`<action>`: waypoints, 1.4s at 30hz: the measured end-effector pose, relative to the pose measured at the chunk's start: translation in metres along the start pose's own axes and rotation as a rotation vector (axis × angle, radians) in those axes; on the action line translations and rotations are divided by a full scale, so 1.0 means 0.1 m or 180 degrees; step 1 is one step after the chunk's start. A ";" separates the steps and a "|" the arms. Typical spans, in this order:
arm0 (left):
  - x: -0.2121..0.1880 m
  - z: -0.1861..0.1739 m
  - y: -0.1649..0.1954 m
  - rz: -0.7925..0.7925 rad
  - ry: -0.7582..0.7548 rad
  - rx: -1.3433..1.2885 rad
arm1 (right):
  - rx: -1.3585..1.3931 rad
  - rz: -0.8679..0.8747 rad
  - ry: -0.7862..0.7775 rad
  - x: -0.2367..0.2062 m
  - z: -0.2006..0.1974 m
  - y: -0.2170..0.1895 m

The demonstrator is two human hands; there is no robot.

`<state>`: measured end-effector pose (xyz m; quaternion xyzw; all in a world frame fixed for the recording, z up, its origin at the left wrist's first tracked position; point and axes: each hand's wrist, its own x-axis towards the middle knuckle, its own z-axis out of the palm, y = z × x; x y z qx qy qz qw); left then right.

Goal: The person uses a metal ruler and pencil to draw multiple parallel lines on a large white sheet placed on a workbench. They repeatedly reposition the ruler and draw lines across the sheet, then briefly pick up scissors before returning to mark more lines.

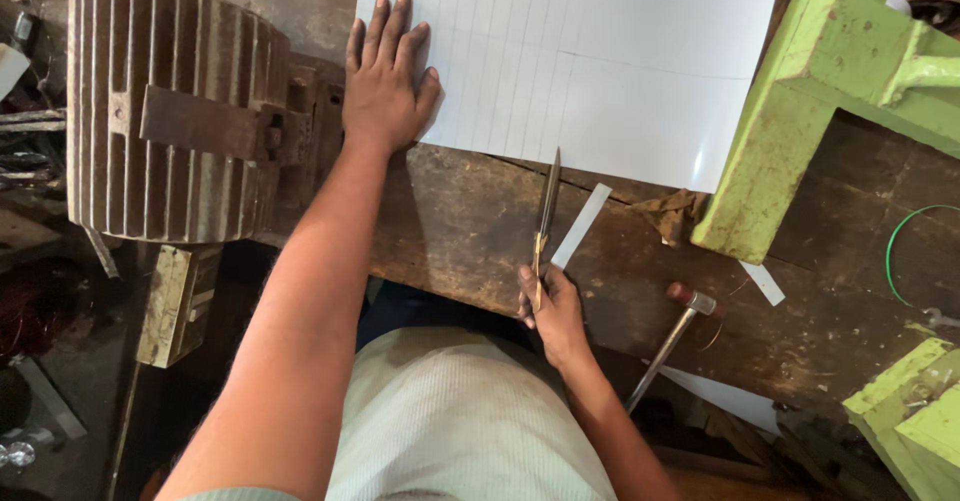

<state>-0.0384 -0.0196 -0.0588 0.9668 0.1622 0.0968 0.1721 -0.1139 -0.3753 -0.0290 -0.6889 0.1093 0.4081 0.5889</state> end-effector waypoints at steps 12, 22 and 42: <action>-0.01 -0.03 -0.01 -0.0012 -0.0033 0.0053 | 0.0122 -0.0069 -0.0087 0.01 -0.03 0.05; 0.00 -0.01 -0.01 0.0069 0.0035 0.0172 | 0.0255 -0.0031 -0.0084 0.04 -0.06 0.11; 0.00 -0.01 0.00 0.0091 -0.0013 0.0084 | 0.0021 0.0041 0.0065 0.06 -0.04 0.06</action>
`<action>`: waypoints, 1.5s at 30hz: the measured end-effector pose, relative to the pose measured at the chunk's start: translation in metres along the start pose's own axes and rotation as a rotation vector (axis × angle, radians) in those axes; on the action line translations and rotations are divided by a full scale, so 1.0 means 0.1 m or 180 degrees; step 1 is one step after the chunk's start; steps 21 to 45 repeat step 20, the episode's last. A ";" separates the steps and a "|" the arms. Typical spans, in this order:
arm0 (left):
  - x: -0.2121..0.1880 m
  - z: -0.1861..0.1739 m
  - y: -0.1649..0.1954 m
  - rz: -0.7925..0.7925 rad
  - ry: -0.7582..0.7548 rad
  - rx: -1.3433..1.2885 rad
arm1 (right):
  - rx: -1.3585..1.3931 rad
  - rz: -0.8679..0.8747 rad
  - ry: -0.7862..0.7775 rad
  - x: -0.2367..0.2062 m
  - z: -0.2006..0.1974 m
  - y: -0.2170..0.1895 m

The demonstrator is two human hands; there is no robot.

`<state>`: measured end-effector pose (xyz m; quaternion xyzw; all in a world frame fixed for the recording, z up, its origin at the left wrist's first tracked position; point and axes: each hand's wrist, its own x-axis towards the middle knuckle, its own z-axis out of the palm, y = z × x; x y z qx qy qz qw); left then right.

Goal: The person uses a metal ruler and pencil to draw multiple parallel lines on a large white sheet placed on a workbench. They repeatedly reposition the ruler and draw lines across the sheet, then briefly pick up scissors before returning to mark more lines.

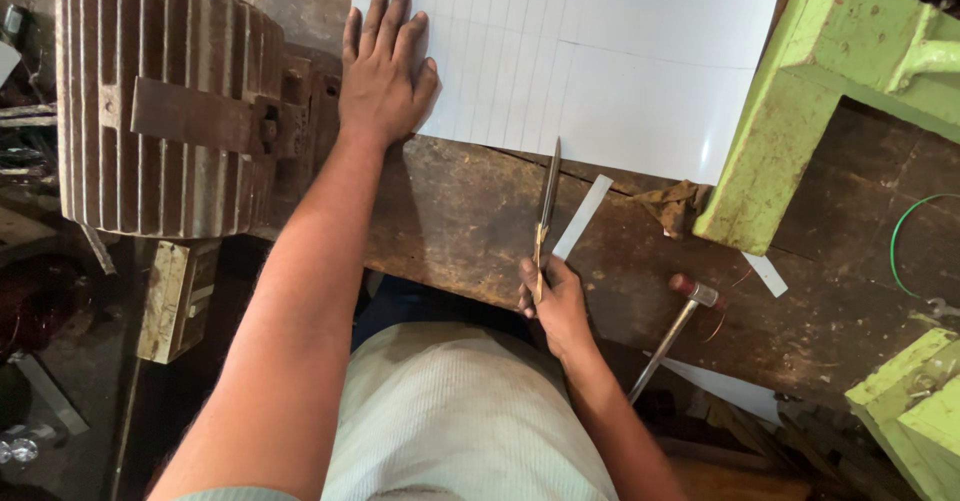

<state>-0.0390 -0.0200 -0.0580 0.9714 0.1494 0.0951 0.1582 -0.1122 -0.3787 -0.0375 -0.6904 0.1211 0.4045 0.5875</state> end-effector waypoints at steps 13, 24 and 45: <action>0.03 -0.07 -0.02 0.0051 0.0062 -0.0070 | -0.0105 -0.0070 0.0079 0.17 0.07 -0.27; 0.04 -0.29 0.18 0.0115 0.0134 -0.0058 | -0.0064 -0.0128 0.0043 0.43 0.03 -0.45; 0.04 -0.29 0.18 0.0115 0.0134 -0.0058 | -0.0064 -0.0128 0.0043 0.43 0.03 -0.45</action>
